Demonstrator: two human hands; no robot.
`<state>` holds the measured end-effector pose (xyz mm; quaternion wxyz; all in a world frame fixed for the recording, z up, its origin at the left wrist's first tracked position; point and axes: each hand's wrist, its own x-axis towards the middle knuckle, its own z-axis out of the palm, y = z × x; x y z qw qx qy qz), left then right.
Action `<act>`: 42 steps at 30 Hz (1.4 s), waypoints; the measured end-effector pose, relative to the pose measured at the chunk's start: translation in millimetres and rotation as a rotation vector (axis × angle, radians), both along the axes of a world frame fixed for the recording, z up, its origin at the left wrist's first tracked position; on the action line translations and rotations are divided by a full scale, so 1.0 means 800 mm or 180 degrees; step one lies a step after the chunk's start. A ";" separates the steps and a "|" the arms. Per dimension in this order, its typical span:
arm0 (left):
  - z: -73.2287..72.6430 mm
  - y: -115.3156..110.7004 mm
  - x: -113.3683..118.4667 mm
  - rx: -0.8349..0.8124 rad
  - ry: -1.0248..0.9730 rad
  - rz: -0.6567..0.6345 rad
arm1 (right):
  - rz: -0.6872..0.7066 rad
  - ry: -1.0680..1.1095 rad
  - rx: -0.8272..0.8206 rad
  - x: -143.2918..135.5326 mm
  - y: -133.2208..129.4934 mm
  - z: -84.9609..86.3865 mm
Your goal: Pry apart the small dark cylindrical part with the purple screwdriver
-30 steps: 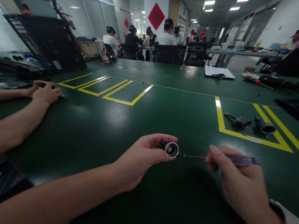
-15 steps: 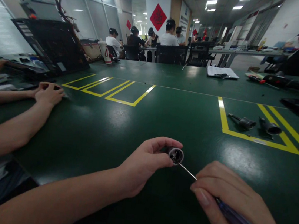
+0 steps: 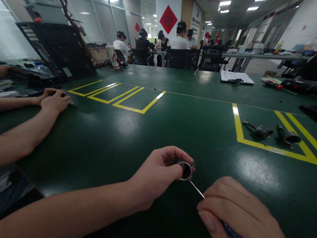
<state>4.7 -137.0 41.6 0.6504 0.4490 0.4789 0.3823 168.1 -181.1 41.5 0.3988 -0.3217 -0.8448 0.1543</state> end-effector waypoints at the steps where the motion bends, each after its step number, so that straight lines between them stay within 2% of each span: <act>1: 0.000 0.000 0.000 0.0008 -0.0003 0.0016 | -0.0009 0.0006 -0.0024 0.000 0.000 0.000; 7: -0.001 0.000 0.000 0.0036 0.0021 0.0009 | -0.0081 0.0020 -0.0190 -0.003 -0.001 -0.005; 12: -0.005 0.003 -0.001 -0.0026 0.0071 -0.0036 | -0.0161 0.0183 -0.0155 0.001 -0.004 0.000; 16: -0.007 0.006 -0.003 -0.0122 0.0031 -0.0107 | -0.0691 0.0790 -0.0197 0.015 0.003 -0.004; 17: -0.006 0.006 -0.004 -0.0136 0.0028 -0.0103 | -0.0820 0.0904 -0.0393 0.018 0.009 -0.008; 21: -0.006 0.007 -0.007 -0.0145 -0.0047 -0.0105 | -0.1262 0.1296 -0.1840 0.026 0.039 -0.030; 25: -0.007 0.007 -0.012 -0.0186 -0.0188 -0.0204 | -0.1268 0.1782 -0.2497 0.026 0.055 -0.040; 31: -0.006 0.006 -0.011 -0.0189 -0.0177 -0.0202 | -0.1301 0.1828 -0.2707 0.027 0.054 -0.042; 42: -0.007 0.009 -0.010 -0.0197 -0.0126 -0.0221 | -0.1403 0.1732 -0.2669 0.028 0.054 -0.045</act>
